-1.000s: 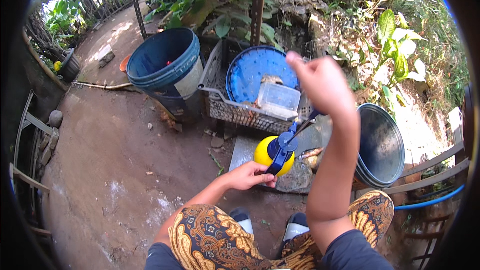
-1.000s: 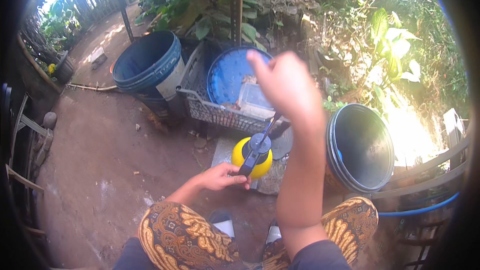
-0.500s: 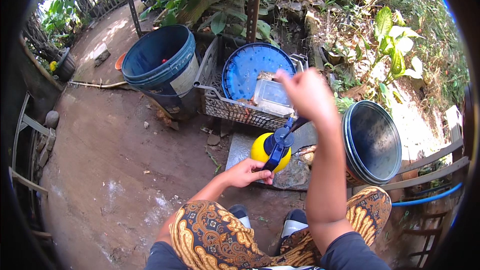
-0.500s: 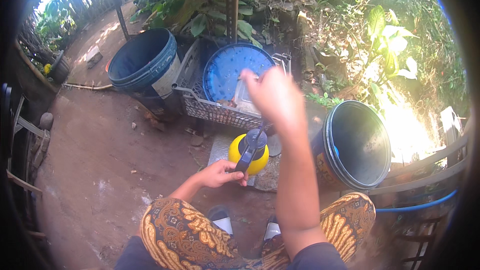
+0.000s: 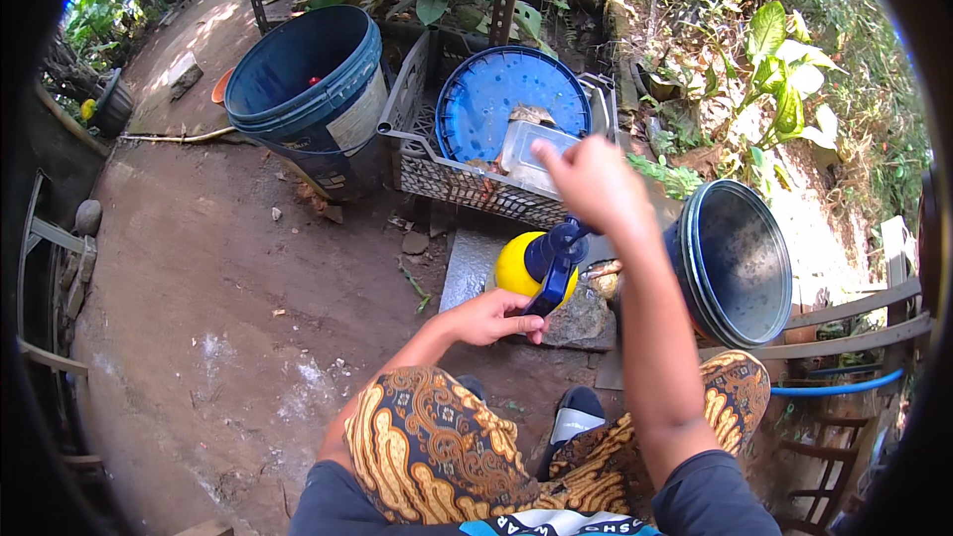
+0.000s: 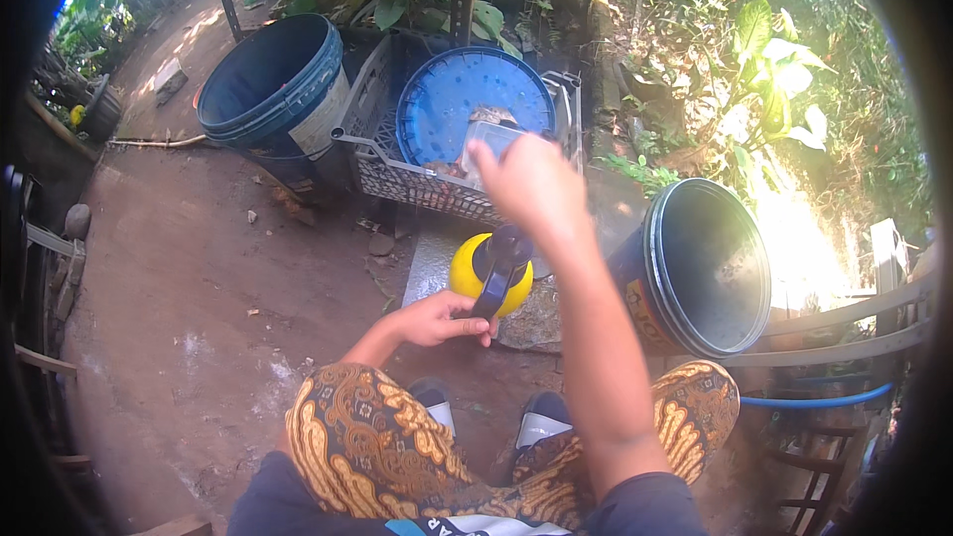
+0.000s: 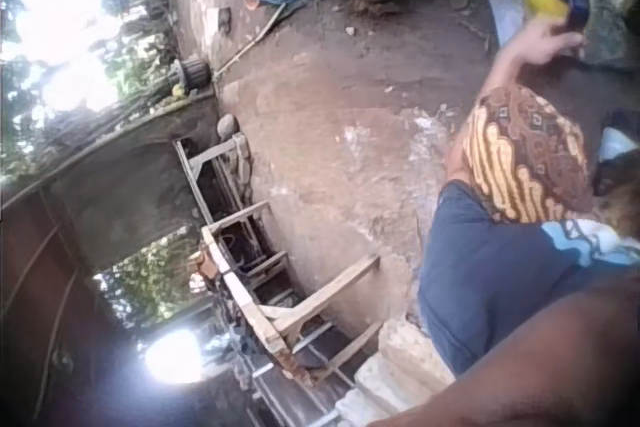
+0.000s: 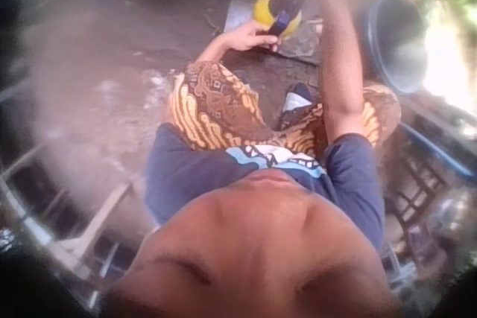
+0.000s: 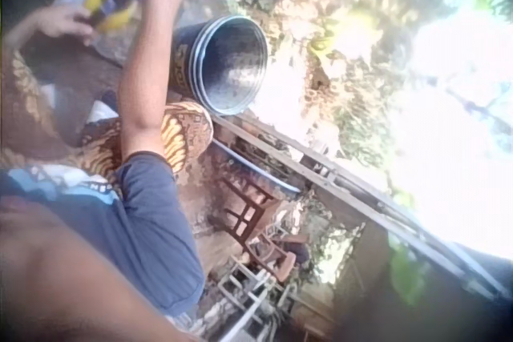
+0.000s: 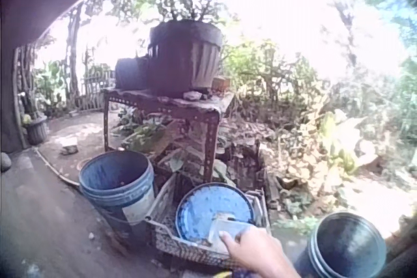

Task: The person assembles a yellow garden sprayer by inserting a small white tube into the nozzle, attaching the blue pump head, and tightening it. They then pump the sprayer to pressurize it and spray liquid onto nearby potted plants.

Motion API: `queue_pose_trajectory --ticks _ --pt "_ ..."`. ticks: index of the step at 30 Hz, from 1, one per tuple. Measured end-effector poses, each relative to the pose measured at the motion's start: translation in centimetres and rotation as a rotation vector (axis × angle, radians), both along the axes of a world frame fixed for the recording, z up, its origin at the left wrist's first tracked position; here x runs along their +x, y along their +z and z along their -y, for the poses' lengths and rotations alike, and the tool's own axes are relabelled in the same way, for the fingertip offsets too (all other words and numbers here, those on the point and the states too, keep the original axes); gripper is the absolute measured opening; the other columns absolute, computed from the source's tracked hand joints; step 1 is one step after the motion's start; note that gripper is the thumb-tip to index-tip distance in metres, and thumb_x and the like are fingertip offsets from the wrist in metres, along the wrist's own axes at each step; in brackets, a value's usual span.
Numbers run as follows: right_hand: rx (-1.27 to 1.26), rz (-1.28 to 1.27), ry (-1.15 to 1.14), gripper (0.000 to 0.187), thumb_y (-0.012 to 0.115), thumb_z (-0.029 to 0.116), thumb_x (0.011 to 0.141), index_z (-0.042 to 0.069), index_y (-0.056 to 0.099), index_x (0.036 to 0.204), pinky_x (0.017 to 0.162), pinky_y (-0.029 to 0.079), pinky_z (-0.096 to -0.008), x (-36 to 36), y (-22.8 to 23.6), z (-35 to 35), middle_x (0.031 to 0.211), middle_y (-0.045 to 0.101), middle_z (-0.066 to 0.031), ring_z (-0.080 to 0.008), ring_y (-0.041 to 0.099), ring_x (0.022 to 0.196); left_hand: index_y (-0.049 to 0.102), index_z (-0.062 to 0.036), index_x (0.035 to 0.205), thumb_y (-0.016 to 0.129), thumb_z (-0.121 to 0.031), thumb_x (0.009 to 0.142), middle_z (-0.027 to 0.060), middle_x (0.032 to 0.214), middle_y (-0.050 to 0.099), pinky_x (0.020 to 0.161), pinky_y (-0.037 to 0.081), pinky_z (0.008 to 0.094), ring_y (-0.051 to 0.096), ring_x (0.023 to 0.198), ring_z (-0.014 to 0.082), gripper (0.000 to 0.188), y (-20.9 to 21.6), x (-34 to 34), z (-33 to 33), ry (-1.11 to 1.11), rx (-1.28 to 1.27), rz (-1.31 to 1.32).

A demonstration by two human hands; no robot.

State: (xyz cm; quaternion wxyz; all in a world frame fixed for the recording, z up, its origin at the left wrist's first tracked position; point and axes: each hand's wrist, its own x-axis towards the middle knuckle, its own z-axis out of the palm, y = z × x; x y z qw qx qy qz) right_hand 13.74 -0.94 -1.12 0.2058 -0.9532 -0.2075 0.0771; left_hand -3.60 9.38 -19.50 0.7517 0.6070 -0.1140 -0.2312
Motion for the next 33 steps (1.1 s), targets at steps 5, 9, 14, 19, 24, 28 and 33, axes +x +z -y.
queue_pose_trajectory --ticks 5,9,14,19,24,28,33 --pt "0.384 0.079 -0.073 0.079 0.048 0.08 0.092 0.009 0.048 0.056 0.058 0.043 -0.0361 -1.5 10.4 3.0 0.053 0.042 0.0006 -0.0148 0.047 0.055 0.067 -0.0013 0.106 0.058 -0.031 0.107 0.0013 0.092 0.069 0.085 0.05 0.0298 0.065 0.089 0.0106 0.031 -1.3 -1.4 2.2 0.059 -0.102 0.047" --pt "0.154 0.037 -0.249 0.084 0.039 0.07 0.1 -0.003 0.075 0.081 0.087 0.054 -0.0519 -2.2 1.4 1.7 0.085 0.071 -0.0301 -0.0444 0.072 0.089 0.067 -0.001 0.102 0.056 -0.033 0.108 0.0006 0.089 0.069 0.082 0.05 0.0285 0.065 0.084 0.0094 0.035 -2.1 -1.1 1.5 -0.001 -0.066 0.085" --pt "-0.037 -0.137 0.033 0.084 0.045 0.071 0.099 -0.005 0.069 0.074 0.075 0.055 -0.0461 0.2 1.4 1.4 0.069 0.068 -0.0201 -0.0327 0.07 0.07 0.071 -0.0037 0.097 0.065 -0.037 0.102 0.0001 0.085 0.071 0.08 0.051 0.0286 0.066 0.082 0.0099 0.035 -0.7 -0.7 0.5 0.077 0.13 0.125" --pt "0.036 -0.073 0.177 0.077 0.047 0.073 0.098 0.007 0.055 0.058 0.054 0.04 -0.0314 0.5 10.6 1.9 0.052 0.047 0.0005 -0.0127 0.046 0.051 0.07 -0.0037 0.093 0.085 -0.04 0.082 0.0057 0.084 0.071 0.077 0.055 0.0323 0.07 0.082 0.0166 0.04 0.9 -1.2 -4.5 0.577 0.482 0.325" --pt "0.058 0.064 -0.009 0.087 0.046 0.08 0.093 0.002 0.062 0.058 0.062 0.05 -0.0378 0.3 2.2 2.5 0.056 0.058 -0.0109 -0.0239 0.061 0.057 0.059 -0.0062 0.129 0.085 -0.051 0.076 0.0164 0.128 0.059 0.111 0.042 0.0453 0.052 0.131 0.0333 0.074 2.8 3.2 -3.4 0.531 0.58 0.641" --pt "-0.07 0.013 0.091 0.08 0.046 0.074 0.095 0.002 0.076 0.08 0.079 0.055 -0.0492 -3.8 -2.2 0.2 0.074 0.071 -0.0222 -0.0392 0.073 0.081 0.057 -0.0076 0.135 0.085 -0.049 0.074 0.0177 0.137 0.059 0.113 0.042 0.0452 0.051 0.136 0.0338 0.079 2.3 7.1 -3.9 0.427 0.521 0.865" --pt "-0.078 -0.068 0.218 0.072 0.051 0.062 0.101 0.001 0.066 0.066 0.061 0.049 -0.043 -0.2 3.0 1.5 0.06 0.061 -0.0127 -0.0265 0.061 0.059 0.058 -0.0082 0.132 0.083 -0.031 0.064 0.0157 0.122 0.067 0.103 0.048 0.047 0.062 0.117 0.0371 0.075 1.6 6.8 -0.4 0.452 0.537 0.599"
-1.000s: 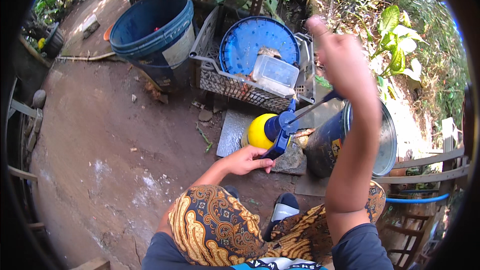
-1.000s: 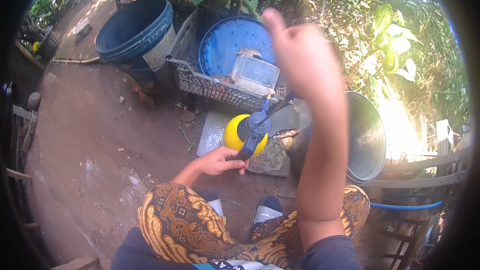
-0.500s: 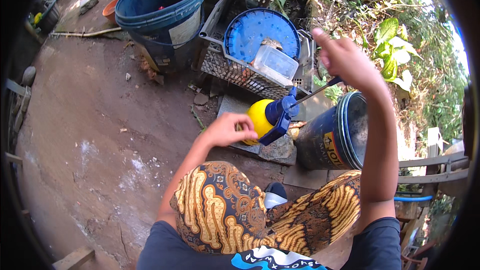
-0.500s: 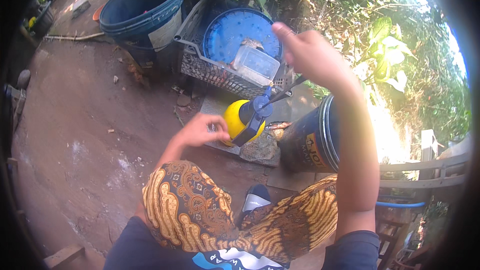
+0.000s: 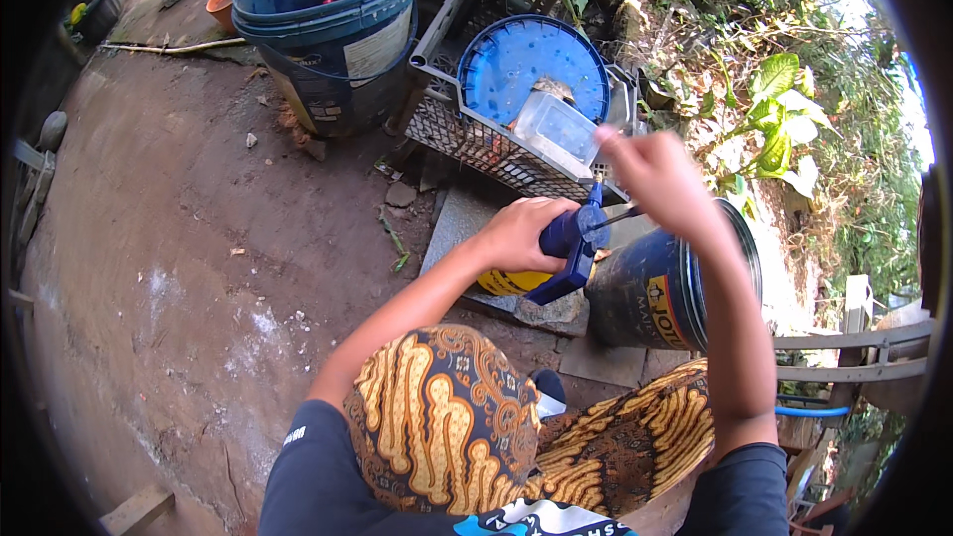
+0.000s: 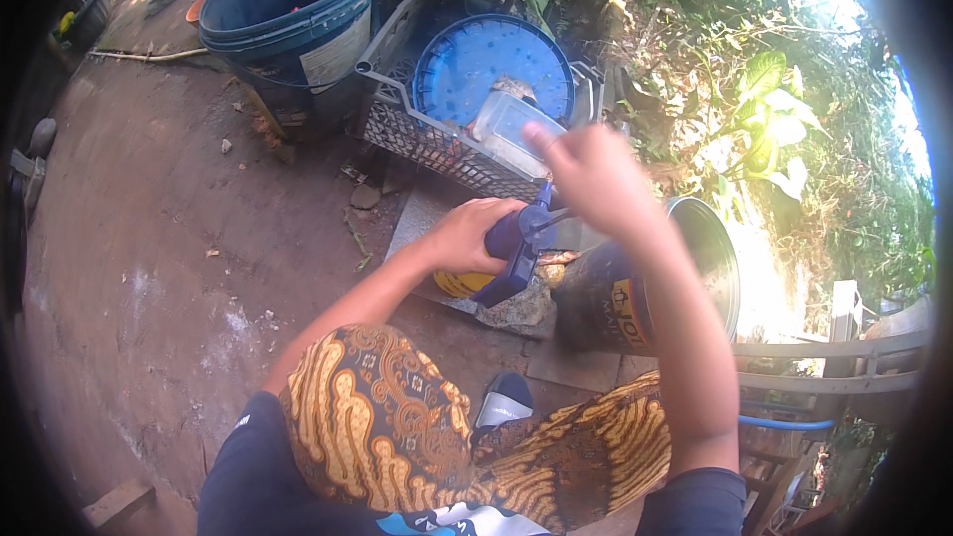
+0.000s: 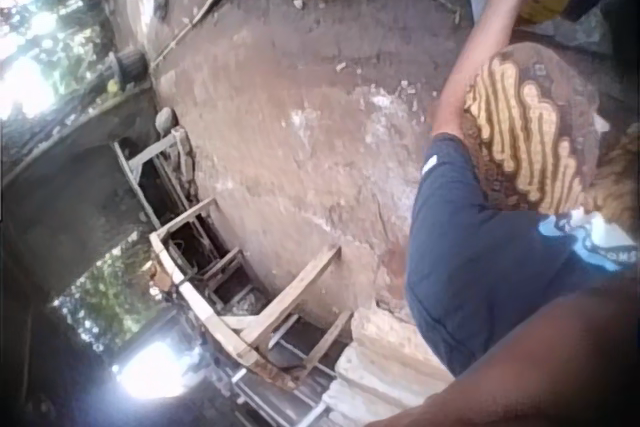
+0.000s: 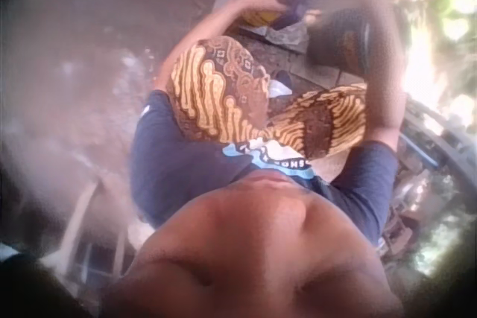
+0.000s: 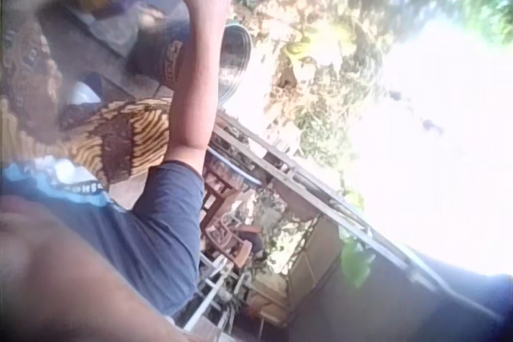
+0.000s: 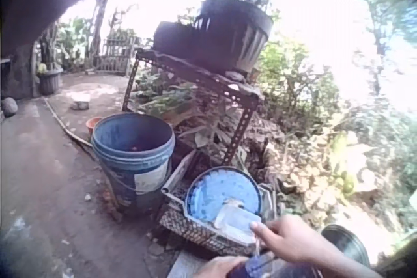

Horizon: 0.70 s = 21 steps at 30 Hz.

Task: The person assembles a yellow garden sprayer by inserting a small white tube into the nozzle, attaching the blue pump head, and tightening it. They then pump the sprayer to pressurize it and spray liquid onto nearby potted plants.

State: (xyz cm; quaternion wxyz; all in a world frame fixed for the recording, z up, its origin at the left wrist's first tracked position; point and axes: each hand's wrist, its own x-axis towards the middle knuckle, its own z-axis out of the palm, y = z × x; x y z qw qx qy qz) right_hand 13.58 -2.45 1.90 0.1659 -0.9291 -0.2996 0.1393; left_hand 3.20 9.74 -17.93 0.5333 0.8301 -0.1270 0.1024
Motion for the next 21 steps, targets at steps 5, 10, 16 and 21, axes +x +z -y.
queue_pose_trajectory --ticks 5,10,16,21 --pt "0.459 0.073 -0.138 0.075 0.052 0.067 0.099 0.007 0.053 0.054 0.051 0.039 -0.0361 1.2 2.8 1.0 0.051 0.048 -0.0009 -0.016 0.046 0.049 0.06 -0.0085 0.129 0.084 -0.032 0.062 0.0141 0.122 0.068 0.102 0.048 0.0461 0.064 0.116 0.037 0.074 -0.6 -0.9 0.3 0.14 0.052 0.106" --pt "0.005 0.076 -0.177 0.082 0.043 0.073 0.097 0.0 0.076 0.079 0.079 0.055 -0.0504 -2.4 -4.2 -1.4 0.074 0.069 -0.0271 -0.0427 0.072 0.081 0.058 -0.0095 0.134 0.084 -0.028 0.06 0.0142 0.128 0.066 0.104 0.048 0.0462 0.062 0.12 0.0362 0.08 0.2 -0.7 0.6 0.152 0.033 -0.004" --pt "-0.129 0.003 -0.017 0.076 0.052 0.063 0.1 -0.002 0.065 0.064 0.063 0.055 -0.0407 -0.7 5.8 -2.1 0.059 0.063 -0.0136 -0.0228 0.065 0.057 0.058 -0.0103 0.135 0.083 -0.024 0.059 0.0138 0.13 0.065 0.108 0.046 0.0444 0.06 0.123 0.0345 0.081 0.0 -1.1 0.2 0.166 0.072 -0.007" --pt "0.269 0.078 -0.352 0.083 0.048 0.073 0.097 0.001 0.063 0.059 0.061 0.054 -0.0387 0.4 2.3 -0.5 0.057 0.063 -0.0124 -0.0243 0.066 0.057 0.058 -0.01 0.134 0.083 -0.024 0.059 0.0145 0.128 0.066 0.105 0.047 0.0453 0.061 0.12 0.0359 0.08 -0.3 -0.9 1.1 0.206 0.04 0.058"
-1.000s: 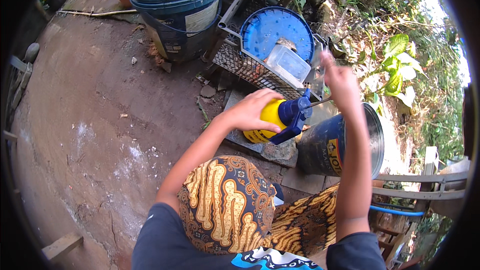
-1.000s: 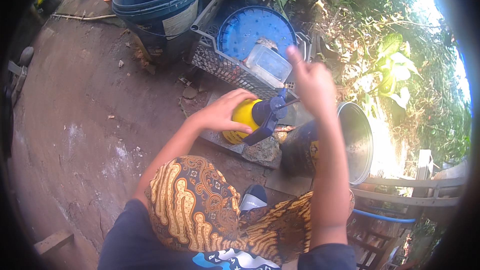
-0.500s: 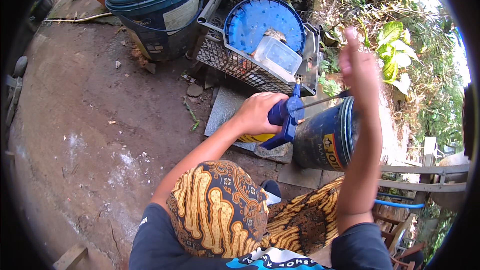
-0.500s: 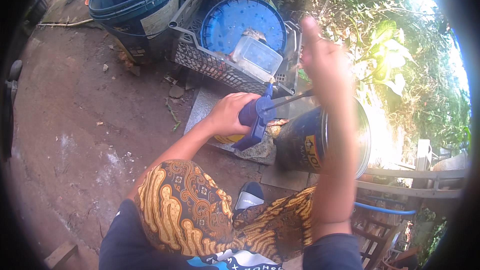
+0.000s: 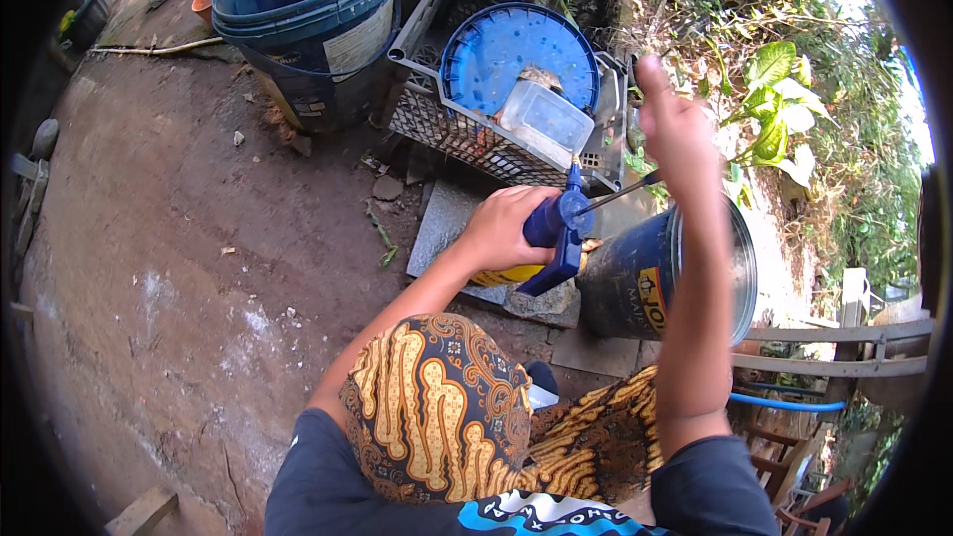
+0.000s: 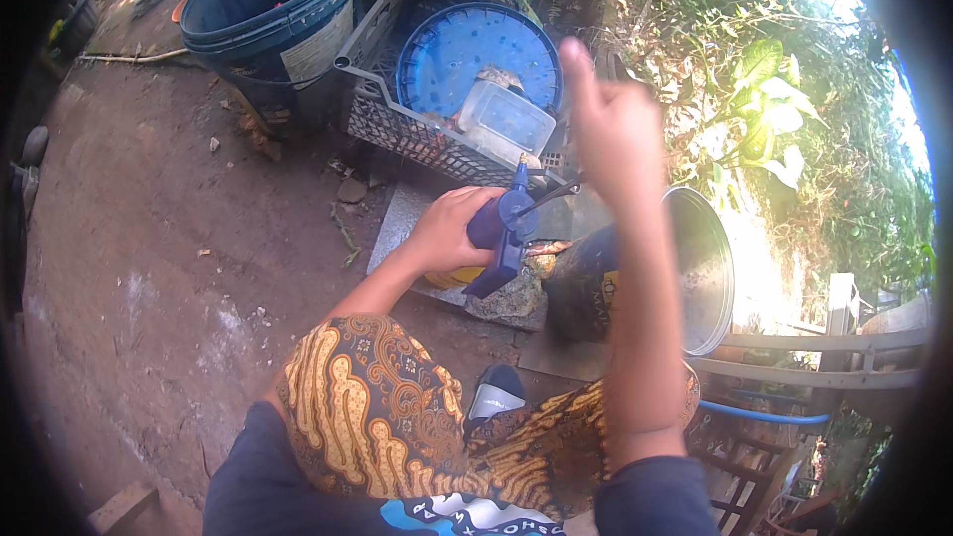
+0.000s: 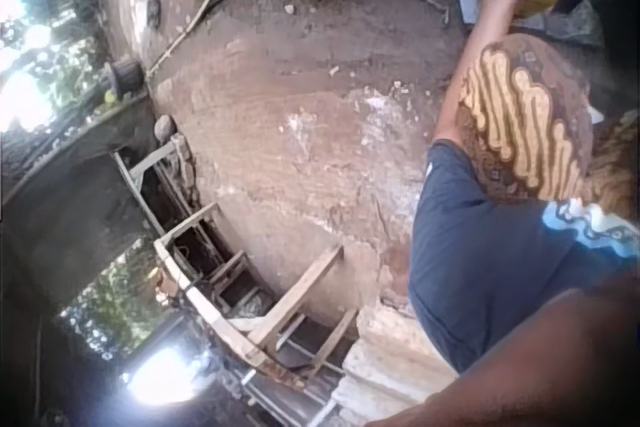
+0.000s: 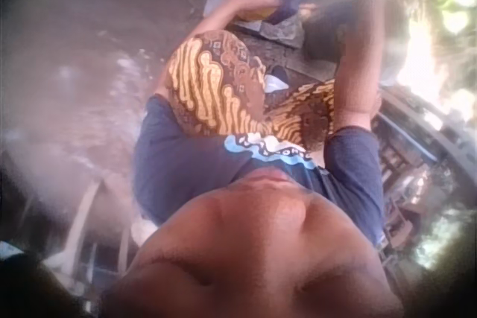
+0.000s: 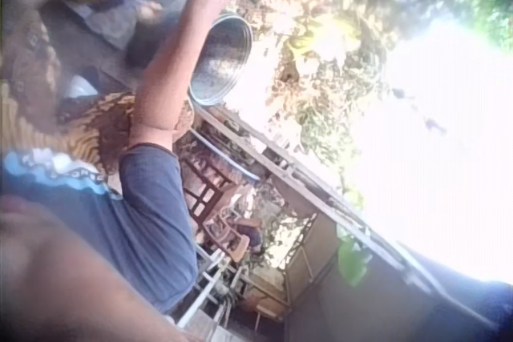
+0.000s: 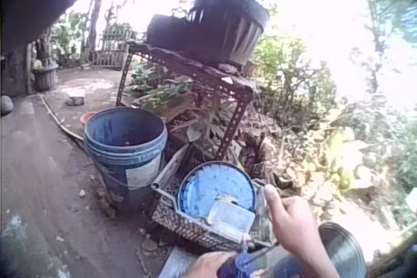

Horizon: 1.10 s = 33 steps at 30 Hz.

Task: The person assembles a yellow garden sprayer by inserting a small white tube into the nozzle, attaching the blue pump head, and tightening it. They then pump the sprayer to pressurize it and spray liquid onto nearby potted plants.

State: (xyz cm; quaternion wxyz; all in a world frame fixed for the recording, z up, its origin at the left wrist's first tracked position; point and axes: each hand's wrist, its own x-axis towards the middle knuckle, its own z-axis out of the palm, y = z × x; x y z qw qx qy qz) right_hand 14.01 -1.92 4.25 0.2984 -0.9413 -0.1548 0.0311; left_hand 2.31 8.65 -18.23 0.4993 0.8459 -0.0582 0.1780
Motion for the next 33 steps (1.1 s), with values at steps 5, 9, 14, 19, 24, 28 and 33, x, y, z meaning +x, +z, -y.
queue_pose_trajectory --ticks 5,9,14,19,24,28,33 --pt "-0.443 -0.04 0.237 0.078 0.045 0.068 0.098 -0.001 0.076 0.078 0.082 0.057 -0.0502 -2.7 -6.4 -1.2 0.076 0.071 -0.0264 -0.0412 0.074 0.084 0.06 -0.0105 0.128 0.087 -0.033 0.064 0.0143 0.118 0.069 0.1 0.049 0.0441 0.065 0.111 0.0361 0.073 0.5 0.1 -0.5 -0.013 0.0 -0.016" --pt "-0.256 -0.136 0.27 0.08 0.048 0.071 0.096 0.0 0.064 0.063 0.065 0.056 -0.0422 0.6 3.8 -0.6 0.057 0.06 -0.0134 -0.0281 0.065 0.055 0.06 -0.0088 0.129 0.087 -0.035 0.064 0.0147 0.122 0.068 0.102 0.048 0.0451 0.064 0.115 0.0358 0.076 0.2 -0.2 -0.6 0.033 0.017 0.041" --pt "0.168 0.056 -0.028 0.088 0.038 0.078 0.096 0.0 0.065 0.065 0.067 0.052 -0.0409 3.0 -2.7 1.8 0.066 0.062 -0.0168 -0.0292 0.064 0.064 0.057 -0.0055 0.133 0.086 -0.033 0.064 0.017 0.126 0.066 0.104 0.046 0.046 0.061 0.12 0.0365 0.08 0.0 0.2 0.5 0.075 0.064 0.047" --pt "-0.216 -0.136 0.111 0.089 0.037 0.073 0.099 -0.005 0.076 0.084 0.094 0.052 -0.0519 -1.0 -4.3 -1.3 0.091 0.071 -0.033 -0.0465 0.071 0.097 0.058 -0.0073 0.131 0.088 -0.038 0.065 0.0141 0.122 0.067 0.102 0.046 0.0463 0.063 0.116 0.0353 0.079 0.0 -0.1 -0.3 0.096 0.053 0.032" --pt "0.027 -0.043 0.15 0.088 0.039 0.076 0.097 -0.004 0.065 0.069 0.056 0.05 -0.0389 2.1 5.6 0.2 0.054 0.056 -0.0069 -0.0212 0.061 0.054 0.057 -0.0071 0.134 0.088 -0.04 0.068 0.0171 0.127 0.064 0.104 0.045 0.0471 0.059 0.121 0.0377 0.08 -0.1 -0.4 -1.0 0.056 0.02 0.052" --pt "0.001 0.058 -0.055 0.092 0.04 0.078 0.096 -0.005 0.07 0.073 0.065 0.053 -0.044 1.5 -6.4 -0.4 0.06 0.061 -0.0159 -0.0296 0.065 0.064 0.05 -0.0049 0.146 0.087 -0.045 0.074 0.0203 0.14 0.058 0.114 0.039 0.0449 0.053 0.133 0.0375 0.089 0.4 0.3 -1.7 -0.149 -0.078 -0.063" --pt "-0.213 -0.022 0.111 0.092 0.036 0.08 0.096 -0.002 0.065 0.066 0.075 0.052 -0.0428 1.1 -6.4 -0.5 0.064 0.064 -0.0154 -0.0261 0.065 0.068 0.044 -0.0044 0.152 0.08 -0.05 0.084 0.0214 0.147 0.053 0.119 0.032 0.0434 0.046 0.141 0.0357 0.09 -0.6 0.1 -3.3 -0.296 -0.173 -0.127"
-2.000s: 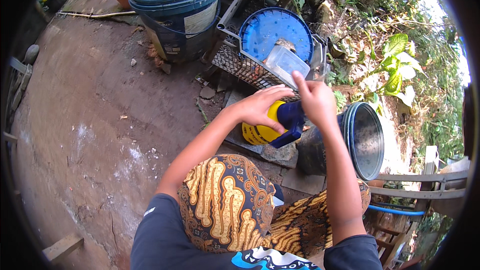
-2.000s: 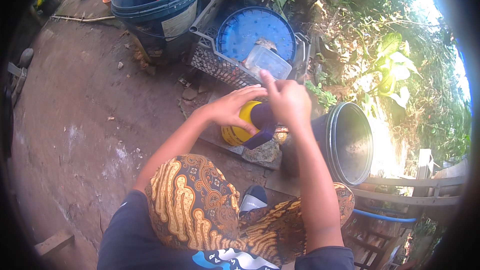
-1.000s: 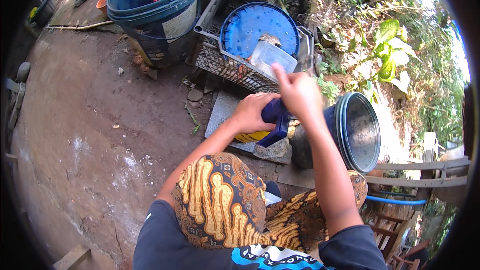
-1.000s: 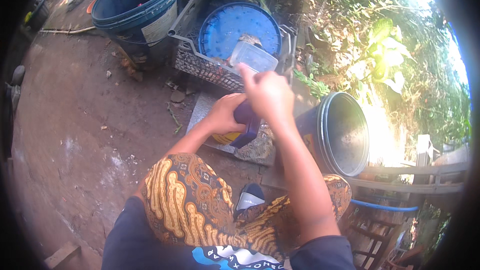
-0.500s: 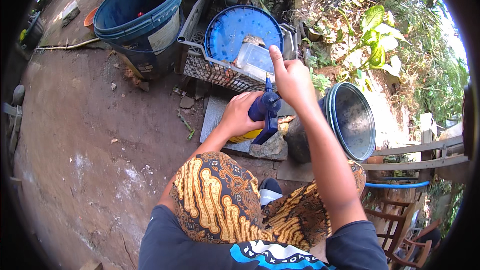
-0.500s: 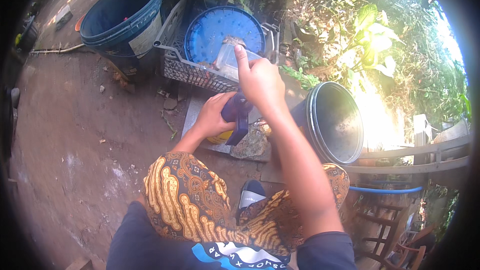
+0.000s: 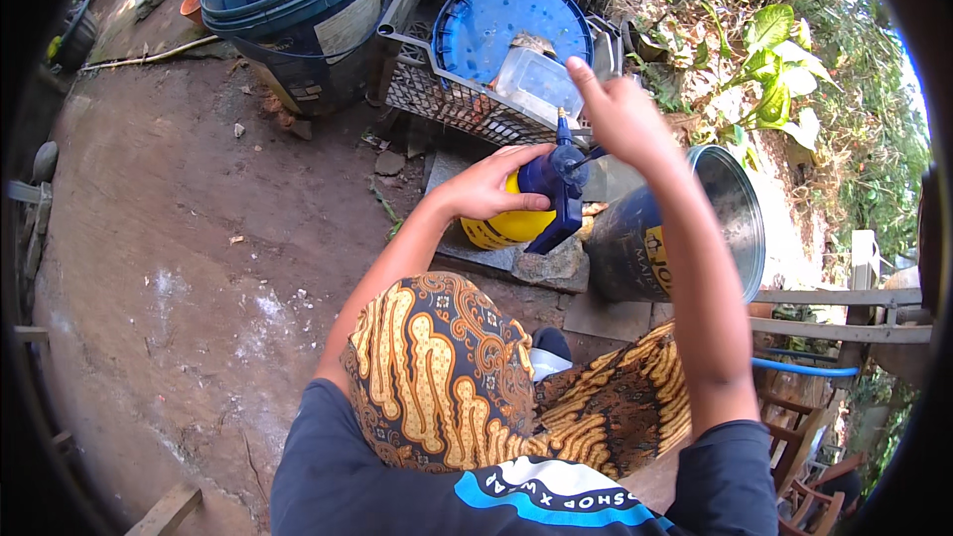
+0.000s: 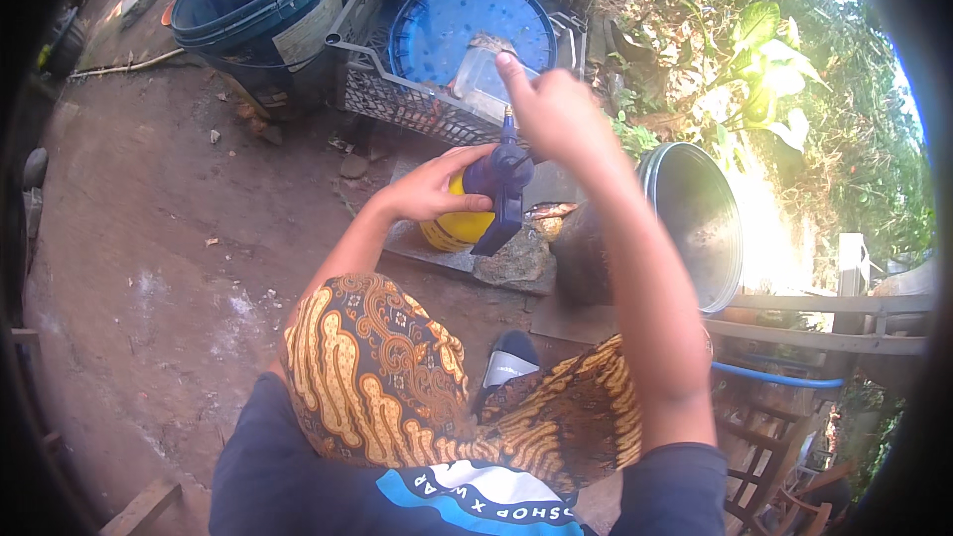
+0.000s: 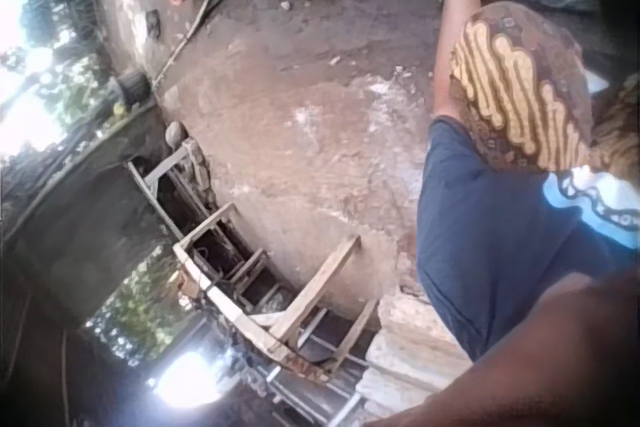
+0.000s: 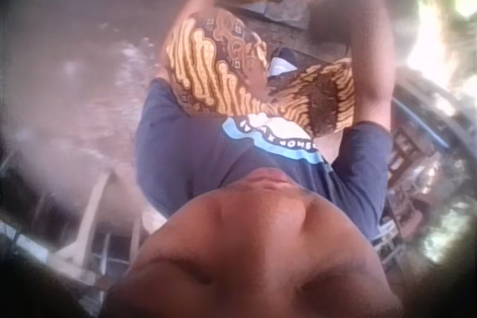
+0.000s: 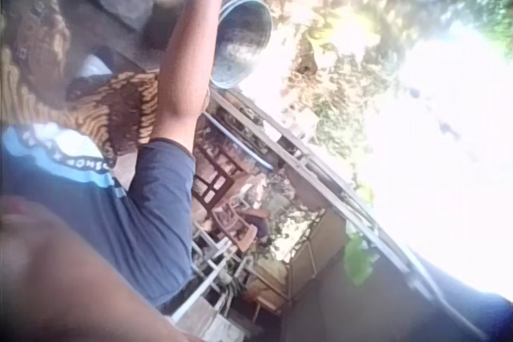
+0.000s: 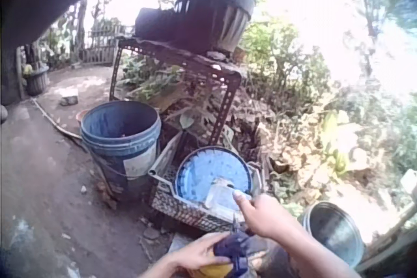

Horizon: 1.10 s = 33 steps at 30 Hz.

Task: The person assembles a yellow garden sprayer by inserting a small white tube into the nozzle, attaching the blue pump head, and tightening it. They then pump the sprayer to pressurize it and spray liquid onto nearby potted plants.

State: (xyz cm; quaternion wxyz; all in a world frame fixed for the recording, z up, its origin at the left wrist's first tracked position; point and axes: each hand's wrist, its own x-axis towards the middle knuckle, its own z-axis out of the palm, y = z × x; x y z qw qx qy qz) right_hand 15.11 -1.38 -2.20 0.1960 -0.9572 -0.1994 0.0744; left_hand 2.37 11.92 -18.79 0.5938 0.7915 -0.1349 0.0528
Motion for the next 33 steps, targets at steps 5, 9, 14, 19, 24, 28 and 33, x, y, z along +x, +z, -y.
queue_pose_trajectory --ticks 5,9,14,19,24,28,33 --pt "0.28 -0.173 0.127 0.092 0.037 0.083 0.094 -0.002 0.068 0.081 0.061 0.054 -0.0424 2.0 10.4 1.2 0.069 0.065 -0.0118 -0.0236 0.064 0.06 0.044 -0.0043 0.153 0.078 -0.052 0.086 0.0221 0.148 0.051 0.119 0.032 0.0439 0.045 0.141 0.0363 0.089 -0.7 -0.7 -0.7 0.041 0.017 0.018" --pt "-0.124 0.37 -0.028 0.088 0.043 0.074 0.097 -0.006 0.074 0.079 0.085 0.054 -0.0539 -2.3 -1.6 -0.2 0.076 0.068 -0.0307 -0.0463 0.071 0.081 0.044 -0.0051 0.153 0.078 -0.051 0.085 0.0217 0.149 0.051 0.119 0.03 0.0452 0.042 0.143 0.0355 0.089 0.7 0.2 0.3 0.005 -0.036 -0.025" --pt "-0.24 -0.012 0.253 0.09 0.036 0.076 0.098 -0.003 0.073 0.075 0.081 0.057 -0.0488 -2.1 2.4 -0.8 0.076 0.07 -0.0259 -0.0414 0.073 0.084 0.044 -0.006 0.153 0.081 -0.048 0.084 0.0205 0.148 0.051 0.12 0.029 0.0446 0.043 0.142 0.0346 0.088 -0.4 -0.1 0.0 0.014 -0.034 0.019" --pt "0.287 -0.061 0.22 0.081 0.042 0.075 0.098 0.006 0.056 0.059 0.056 0.051 -0.0353 0.8 9.8 0.3 0.051 0.048 -0.0047 -0.0191 0.053 0.046 0.046 -0.0071 0.152 0.08 -0.049 0.084 0.0199 0.147 0.053 0.119 0.03 0.0443 0.044 0.141 0.0351 0.087 -0.8 -0.9 -0.4 0.073 -0.033 0.034" --pt "0.305 0.102 0.032 0.082 0.045 0.065 0.103 -0.004 0.059 0.062 0.051 0.041 -0.0378 -1.2 -1.5 0.6 0.051 0.05 -0.0072 -0.0194 0.053 0.05 0.045 -0.0073 0.152 0.077 -0.056 0.085 0.0203 0.147 0.052 0.119 0.03 0.0451 0.043 0.141 0.0358 0.089 -0.5 0.0 0.2 0.032 -0.012 -0.002" --pt "-0.045 0.023 0.199 0.086 0.041 0.075 0.099 -0.002 0.063 0.066 0.06 0.051 -0.0386 -0.5 4.6 -0.2 0.056 0.058 -0.0106 -0.0214 0.06 0.054 0.039 -0.0087 0.157 0.079 -0.045 0.088 0.0185 0.151 0.045 0.122 0.025 0.0449 0.036 0.146 0.0327 0.087 -0.5 -0.5 -0.5 -0.007 -0.026 -0.037" --pt "0.226 -0.036 0.191 0.083 0.042 0.073 0.099 -0.003 0.071 0.086 0.059 0.052 -0.0391 2.4 7.3 1.0 0.07 0.064 -0.01 -0.0208 0.062 0.059 0.042 -0.0063 0.154 0.077 -0.05 0.087 0.019 0.149 0.048 0.12 0.027 0.045 0.039 0.143 0.0345 0.087 -1.0 -0.9 0.0 0.077 -0.011 0.023"
